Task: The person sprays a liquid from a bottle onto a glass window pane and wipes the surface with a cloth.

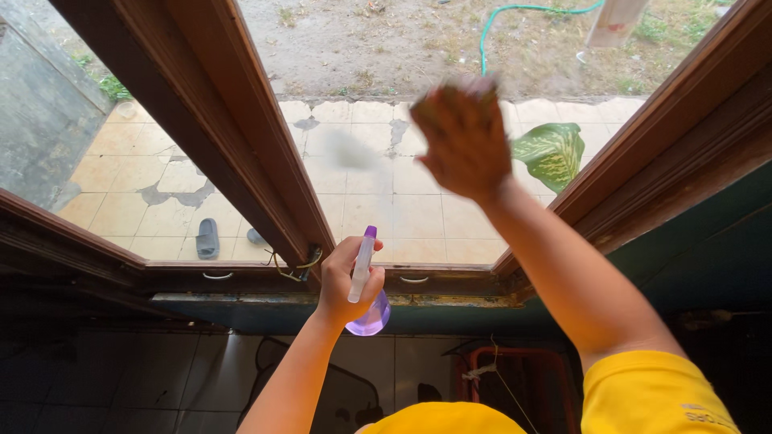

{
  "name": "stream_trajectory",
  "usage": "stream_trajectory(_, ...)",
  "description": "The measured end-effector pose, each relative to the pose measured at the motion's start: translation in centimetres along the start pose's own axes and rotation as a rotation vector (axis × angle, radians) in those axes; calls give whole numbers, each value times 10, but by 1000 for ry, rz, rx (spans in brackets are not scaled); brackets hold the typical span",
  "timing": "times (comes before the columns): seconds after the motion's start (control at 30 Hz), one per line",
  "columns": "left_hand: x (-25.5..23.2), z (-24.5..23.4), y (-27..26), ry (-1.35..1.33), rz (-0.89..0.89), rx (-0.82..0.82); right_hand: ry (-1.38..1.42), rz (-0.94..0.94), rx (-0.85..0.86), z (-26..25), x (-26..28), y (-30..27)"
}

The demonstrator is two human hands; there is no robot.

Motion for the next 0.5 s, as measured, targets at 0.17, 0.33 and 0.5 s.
stream_trajectory(0.17, 2, -12, -10, -16, 19, -27, -123, -277, -88, 40, 100, -88)
stream_trajectory(0.33, 10, -27, -22, 43, -60, -49, -175, -393, -76, 35, 104, -69)
stream_trajectory(0.5, 1, -44, -24, 96, 46, -87, -71, -15, -157, -45, 0, 59)
Point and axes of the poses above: each hand's wrist, its own y-axis towards the middle knuckle, its own z-axis out of the palm, x = y × z, the point moved 10 cm from there along y, towards the middle knuckle, and after that the axes turned 5 degrees about z, right-handed, at the moved point
